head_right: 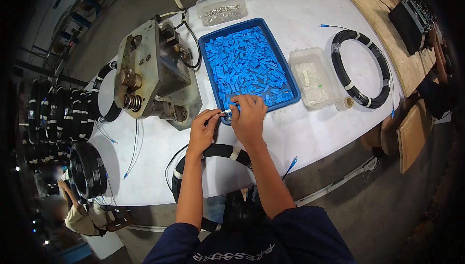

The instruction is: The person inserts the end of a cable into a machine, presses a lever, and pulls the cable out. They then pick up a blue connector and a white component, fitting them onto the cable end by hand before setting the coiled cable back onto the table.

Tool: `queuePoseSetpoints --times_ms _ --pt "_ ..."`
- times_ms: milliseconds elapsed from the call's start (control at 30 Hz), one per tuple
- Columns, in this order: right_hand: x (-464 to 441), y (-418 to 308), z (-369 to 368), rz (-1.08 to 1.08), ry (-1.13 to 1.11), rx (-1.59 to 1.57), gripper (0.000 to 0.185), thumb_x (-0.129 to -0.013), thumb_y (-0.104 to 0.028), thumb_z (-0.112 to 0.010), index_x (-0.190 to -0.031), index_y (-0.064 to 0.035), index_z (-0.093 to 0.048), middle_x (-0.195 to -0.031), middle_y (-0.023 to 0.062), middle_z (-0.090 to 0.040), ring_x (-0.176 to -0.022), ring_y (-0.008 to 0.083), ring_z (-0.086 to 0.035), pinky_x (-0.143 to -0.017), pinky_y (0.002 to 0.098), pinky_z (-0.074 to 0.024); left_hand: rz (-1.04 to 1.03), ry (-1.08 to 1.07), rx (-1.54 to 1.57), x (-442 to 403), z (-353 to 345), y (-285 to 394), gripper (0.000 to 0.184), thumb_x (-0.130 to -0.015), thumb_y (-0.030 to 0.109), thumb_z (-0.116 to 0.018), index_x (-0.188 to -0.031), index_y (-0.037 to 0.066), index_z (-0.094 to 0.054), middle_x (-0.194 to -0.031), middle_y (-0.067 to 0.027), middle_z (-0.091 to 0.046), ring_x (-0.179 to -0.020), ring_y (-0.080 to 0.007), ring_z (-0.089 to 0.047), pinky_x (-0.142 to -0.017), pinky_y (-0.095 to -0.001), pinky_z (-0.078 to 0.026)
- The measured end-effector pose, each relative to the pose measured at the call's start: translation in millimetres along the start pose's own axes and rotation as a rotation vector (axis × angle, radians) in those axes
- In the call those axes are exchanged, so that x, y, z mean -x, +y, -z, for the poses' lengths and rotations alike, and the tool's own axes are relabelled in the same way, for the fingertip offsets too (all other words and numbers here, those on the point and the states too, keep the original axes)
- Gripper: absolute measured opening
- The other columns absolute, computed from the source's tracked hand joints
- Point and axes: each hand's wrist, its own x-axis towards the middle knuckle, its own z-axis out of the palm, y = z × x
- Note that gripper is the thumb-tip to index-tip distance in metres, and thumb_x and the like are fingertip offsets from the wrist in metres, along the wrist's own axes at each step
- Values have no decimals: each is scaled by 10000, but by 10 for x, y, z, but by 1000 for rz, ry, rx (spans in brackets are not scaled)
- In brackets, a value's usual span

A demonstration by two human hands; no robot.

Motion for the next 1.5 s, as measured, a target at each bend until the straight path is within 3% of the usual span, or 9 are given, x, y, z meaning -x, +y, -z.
queuePoseSetpoints --times_ms 233,367,533,600,800,967,1200,1433,1500 --pt "463 -408 -22 -108 47 -643 125 -882 26 -648 -998 8 -606 -913 108 -624 -775 202 -597 -703 319 -486 -43 51 139 347 238 36 169 -982 52 -570 -1045 -49 -690 -849 -59 -637 -731 -121 -547 -688 -249 -446" --pt "747 -561 -83 -145 -60 -917 91 -929 34 -601 -1018 25 -591 -937 108 -631 -798 149 -617 -683 310 -502 -10 17 211 639 366 30 167 -992 49 -552 -1084 -53 -647 -870 -80 -645 -774 -129 -579 -732 -260 -477" --pt "732 -585 -47 106 -220 -696 245 -920 7 -587 -1162 -16 -618 -1030 142 -634 -779 251 -638 -686 309 -513 -45 54 37 822 455 16 149 -968 15 -561 -1071 -48 -648 -934 -99 -664 -858 -176 -615 -808 -289 -487" --pt "756 -601 -39 139 -221 -684 232 -920 4 -585 -1150 -11 -620 -1036 145 -635 -787 254 -640 -689 309 -514 -117 125 -16 847 437 18 150 -935 -2 -585 -1053 -43 -669 -960 -143 -683 -877 -245 -654 -823 -319 -500" --pt "792 -643 -31 256 -207 -587 202 -918 -9 -568 -1111 8 -623 -1056 171 -641 -929 359 -655 -781 402 -531 -133 225 -40 963 380 108 207 -922 -2 -601 -1115 -28 -672 -1066 -158 -700 -999 -251 -678 -896 -325 -508" --pt "813 -648 -31 300 -178 -566 215 -912 0 -577 -1121 9 -626 -1049 174 -649 -918 352 -662 -779 393 -536 -41 211 -5 997 414 -15 226 -927 -7 -597 -1146 -27 -649 -1020 -143 -719 -959 -199 -688 -898 -299 -509" --pt "824 -648 -42 298 -149 -593 180 -900 14 -603 -1075 14 -647 -1020 170 -669 -877 340 -679 -750 372 -553 -30 210 98 976 413 -75 31 -970 1 -572 -967 -21 -593 -843 -21 -639 -788 -66 -556 -721 -227 -454" --pt "808 -638 -87 312 -130 -571 155 -896 4 -623 -1050 2 -648 -1020 158 -676 -838 313 -691 -703 353 -563 -55 216 36 956 407 -80 46 -984 31 -576 -976 -7 -599 -859 -31 -651 -810 -71 -567 -745 -229 -460" --pt "817 -646 -83 247 -139 -595 155 -897 -1 -631 -1051 -4 -645 -1027 143 -678 -819 283 -695 -658 328 -560 -78 227 49 948 386 -83 68 -969 23 -569 -999 -19 -614 -868 -102 -679 -803 -135 -602 -754 -268 -485"
